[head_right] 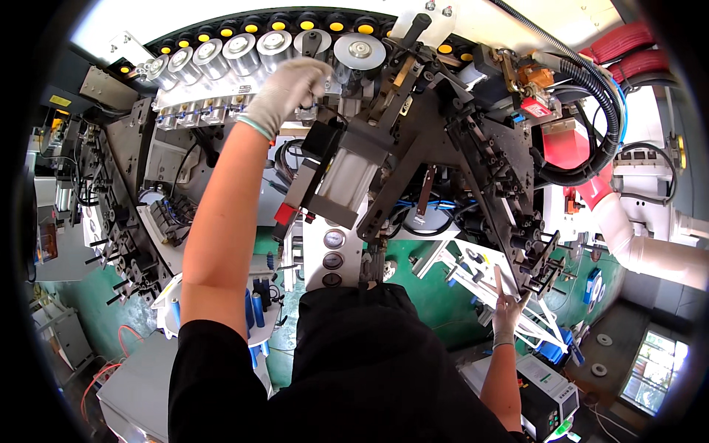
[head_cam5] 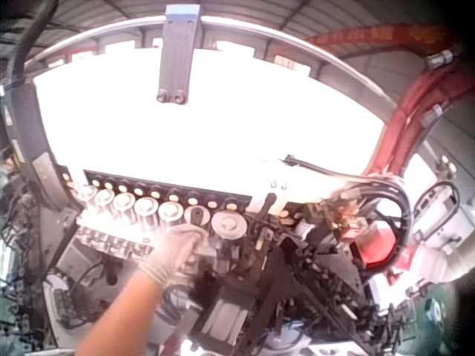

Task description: The person handles circular metal rings and long wooden strips in a workshop. They place the rings on the floor, then feed the wooden strips into a machine, adjusting components and moving between workstations.

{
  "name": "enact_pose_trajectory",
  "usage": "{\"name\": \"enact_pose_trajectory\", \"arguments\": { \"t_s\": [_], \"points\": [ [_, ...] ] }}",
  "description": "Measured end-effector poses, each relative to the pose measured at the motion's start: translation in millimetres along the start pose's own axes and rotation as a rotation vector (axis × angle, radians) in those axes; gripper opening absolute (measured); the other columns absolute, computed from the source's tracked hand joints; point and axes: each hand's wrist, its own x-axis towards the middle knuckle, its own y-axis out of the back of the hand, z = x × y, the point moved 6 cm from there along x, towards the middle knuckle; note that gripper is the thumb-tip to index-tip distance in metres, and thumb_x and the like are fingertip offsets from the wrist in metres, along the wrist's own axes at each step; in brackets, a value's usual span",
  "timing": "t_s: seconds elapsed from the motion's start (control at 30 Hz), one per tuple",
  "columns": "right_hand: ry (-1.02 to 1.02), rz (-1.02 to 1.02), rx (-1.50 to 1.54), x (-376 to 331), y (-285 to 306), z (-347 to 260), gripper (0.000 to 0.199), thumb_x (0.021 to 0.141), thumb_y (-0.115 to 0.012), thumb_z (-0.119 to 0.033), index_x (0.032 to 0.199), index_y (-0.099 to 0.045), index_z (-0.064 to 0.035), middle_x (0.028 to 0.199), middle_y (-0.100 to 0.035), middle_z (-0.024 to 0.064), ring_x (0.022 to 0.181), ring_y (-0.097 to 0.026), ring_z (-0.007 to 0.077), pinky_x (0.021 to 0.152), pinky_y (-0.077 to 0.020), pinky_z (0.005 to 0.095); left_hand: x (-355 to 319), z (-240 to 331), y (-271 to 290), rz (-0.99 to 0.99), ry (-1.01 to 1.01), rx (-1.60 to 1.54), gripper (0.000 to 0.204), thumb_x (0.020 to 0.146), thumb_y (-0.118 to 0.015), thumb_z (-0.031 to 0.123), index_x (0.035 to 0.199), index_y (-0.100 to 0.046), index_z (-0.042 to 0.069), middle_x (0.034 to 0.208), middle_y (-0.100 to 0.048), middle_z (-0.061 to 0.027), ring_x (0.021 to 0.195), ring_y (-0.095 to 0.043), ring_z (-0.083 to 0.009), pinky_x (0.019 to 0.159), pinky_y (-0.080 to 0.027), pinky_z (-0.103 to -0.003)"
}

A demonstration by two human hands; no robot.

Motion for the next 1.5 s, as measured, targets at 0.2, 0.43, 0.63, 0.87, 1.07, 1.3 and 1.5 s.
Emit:
{"name": "enact_pose_trajectory", "arguments": {
  "t_s": [0.2, 0.43, 0.63, 0.87, 1.07, 1.3, 1.5],
  "points": [
    [-0.038, -0.009, 0.015, 0.6, 7.7, -7.6, 0.026, 0.096, -0.066, -0.01, 0.113, -0.085, -0.0129, 0.106, -0.078, 0.0115, 0.156, -0.037, 0.0408, 0.138, -0.0087, 0.0482, 54.4, -41.5, -63.4, -0.427, -0.213, 0.778, 0.016, 0.087, -0.072, 0.011, 0.094, -0.082, 0.001, 0.091, -0.077, -0.0153, 0.092, -0.076, -0.0324, 0.081, -0.062, -0.038],
    [-0.033, 0.04, -0.052, -3.5, 1.2, -5.9, 0.018, 0.098, -0.068, -0.015, 0.101, -0.084, -0.0081, 0.092, -0.077, 0.0112, 0.14, -0.057, 0.0346, 0.138, -0.0055, 0.0511, 25.5, -23.7, -35.3, -0.041, 0.077, -0.224, 0.025, 0.094, -0.062, 0.008, 0.112, -0.078, 0.001, 0.083, -0.072, -0.0056, 0.064, -0.064, -0.0134, 0.048, -0.046, -0.029],
    [0.04, 0.128, -0.034, 0.8, -5.3, 2.9, 0.019, 0.1, -0.066, -0.015, 0.099, -0.083, -0.0068, 0.09, -0.078, 0.0142, 0.128, -0.067, 0.0297, 0.138, -0.005, 0.0512, 6.0, -18.6, 12.4, 0.241, -0.018, -0.697, 0.031, 0.107, -0.049, 0.01, 0.127, -0.069, 0.0, 0.079, -0.065, -0.0008, 0.058, -0.052, -0.0076, 0.046, -0.036, -0.022],
    [0.007, 0.083, -0.012, 2.7, -1.5, 1.1, 0.02, 0.101, -0.067, -0.018, 0.104, -0.085, -0.0092, 0.101, -0.079, 0.0138, 0.14, -0.055, 0.0346, 0.138, -0.009, 0.049, 13.7, -55.5, -32.9, -0.074, 0.119, -0.301, 0.031, 0.105, -0.05, 0.014, 0.126, -0.067, -0.003, 0.083, -0.07, -0.0056, 0.058, -0.058, -0.0103, 0.05, -0.046, -0.026],
    [-0.066, -0.013, -0.051, 2.1, 7.4, -15.4, 0.015, 0.098, -0.072, -0.017, 0.097, -0.084, -0.008, 0.132, -0.073, 0.0178, 0.162, -0.024, 0.0444, 0.134, -0.023, 0.0462, 28.9, -58.2, -57.7, -0.15, 0.131, -0.091, 0.047, 0.096, -0.06, 0.008, 0.141, -0.046, 0.003, 0.089, -0.07, -0.008, 0.066, -0.064, -0.0158, 0.06, -0.053, -0.03],
    [-0.067, -0.059, -0.114, 3.0, 2.2, -13.3, 0.022, 0.102, -0.068, -0.024, 0.102, -0.084, -0.0085, 0.11, -0.078, 0.0169, 0.149, -0.047, 0.0387, 0.138, -0.0083, 0.0481, 44.4, -66.5, -59.7, -0.148, 0.017, 0.087, 0.04, 0.094, -0.062, 0.006, 0.133, -0.055, -0.004, 0.093, -0.07, -0.0126, 0.073, -0.073, -0.0217, 0.064, -0.056, -0.036],
    [0.027, 0.138, -0.102, 2.5, -2.3, -10.2, 0.022, 0.102, -0.069, -0.025, 0.099, -0.085, -0.0101, 0.09, -0.077, 0.016, 0.14, -0.058, 0.0353, 0.138, -0.0037, 0.0501, 41.3, -67.7, -55.8, -0.115, 0.15, -0.055, 0.038, 0.095, -0.059, 0.006, 0.131, -0.047, 0.003, 0.084, -0.069, -0.009, 0.064, -0.068, -0.0185, 0.056, -0.052, -0.032]
  ]
}}
